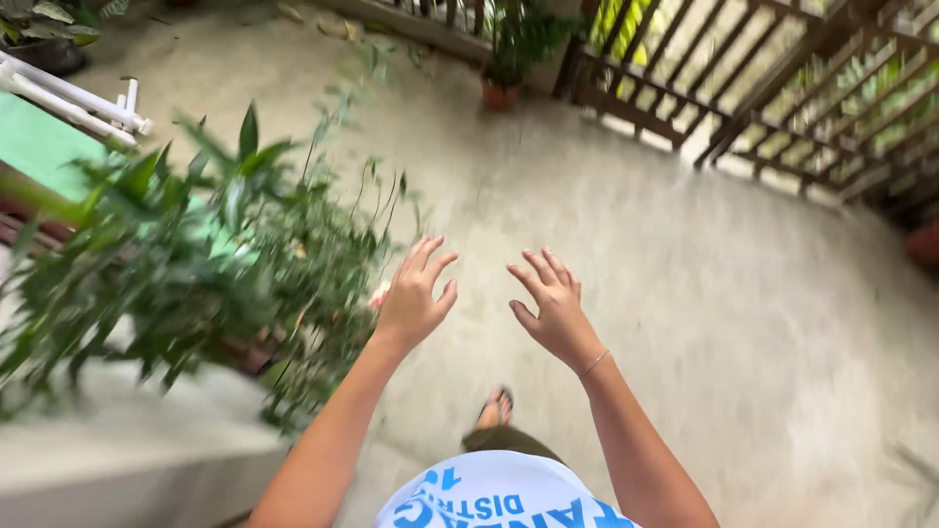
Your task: Harvest green leaves from a plant and carry them to the kitchen area.
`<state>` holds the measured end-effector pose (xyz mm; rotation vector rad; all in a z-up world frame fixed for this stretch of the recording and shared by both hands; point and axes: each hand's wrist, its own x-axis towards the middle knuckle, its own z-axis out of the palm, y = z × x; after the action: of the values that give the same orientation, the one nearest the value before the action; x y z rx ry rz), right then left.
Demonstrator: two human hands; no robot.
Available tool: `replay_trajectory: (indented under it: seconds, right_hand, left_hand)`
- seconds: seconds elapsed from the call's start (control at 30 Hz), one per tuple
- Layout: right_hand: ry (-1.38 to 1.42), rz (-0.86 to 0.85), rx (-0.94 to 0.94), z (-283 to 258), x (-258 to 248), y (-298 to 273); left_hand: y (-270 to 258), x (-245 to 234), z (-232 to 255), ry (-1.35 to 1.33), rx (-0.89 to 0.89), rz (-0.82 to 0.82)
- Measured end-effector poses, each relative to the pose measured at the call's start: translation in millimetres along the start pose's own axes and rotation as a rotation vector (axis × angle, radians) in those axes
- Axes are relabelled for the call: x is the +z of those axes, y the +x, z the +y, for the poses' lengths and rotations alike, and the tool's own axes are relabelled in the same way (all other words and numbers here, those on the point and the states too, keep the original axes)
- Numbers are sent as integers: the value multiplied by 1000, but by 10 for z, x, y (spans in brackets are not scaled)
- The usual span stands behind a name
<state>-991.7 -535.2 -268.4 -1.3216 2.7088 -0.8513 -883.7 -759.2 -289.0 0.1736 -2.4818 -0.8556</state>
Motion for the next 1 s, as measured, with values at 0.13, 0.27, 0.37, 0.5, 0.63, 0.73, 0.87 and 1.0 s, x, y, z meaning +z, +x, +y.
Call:
replay_trajectory:
  seconds: [0.13, 0.27, 0.37, 0.5, 0.63, 0.73, 0.87, 1.0]
  right_hand:
    - [-28, -22, -62, 584, -117, 1191]
    - [-30, -50, -115, 1004, -158, 2233]
    - [-1, -67, -113, 1286, -89, 2971]
    - [14, -19, -139, 1591, 24, 4058]
    - [-31, 104, -179, 1945, 150, 5308]
    - [-31, 133, -138, 2085, 82, 6194]
    - [-24, 209, -98, 2338, 65, 7270]
    - [-32, 201, -29, 2664, 151, 8029]
  left_hand:
    - [999, 260, -298, -19, -56, 81]
    - [1783, 478, -678, -14, -125, 113]
    - [2380, 671, -1104, -10, -176, 133]
    - [3418, 795, -1688, -24, -170, 136]
    - [4635, 710, -2263, 8, -55, 85]
    - [5545, 669, -2703, 3, 5, 39]
    - [6719, 592, -3214, 23, 94, 41]
    - [7580, 658, -3628, -12, 101, -34]
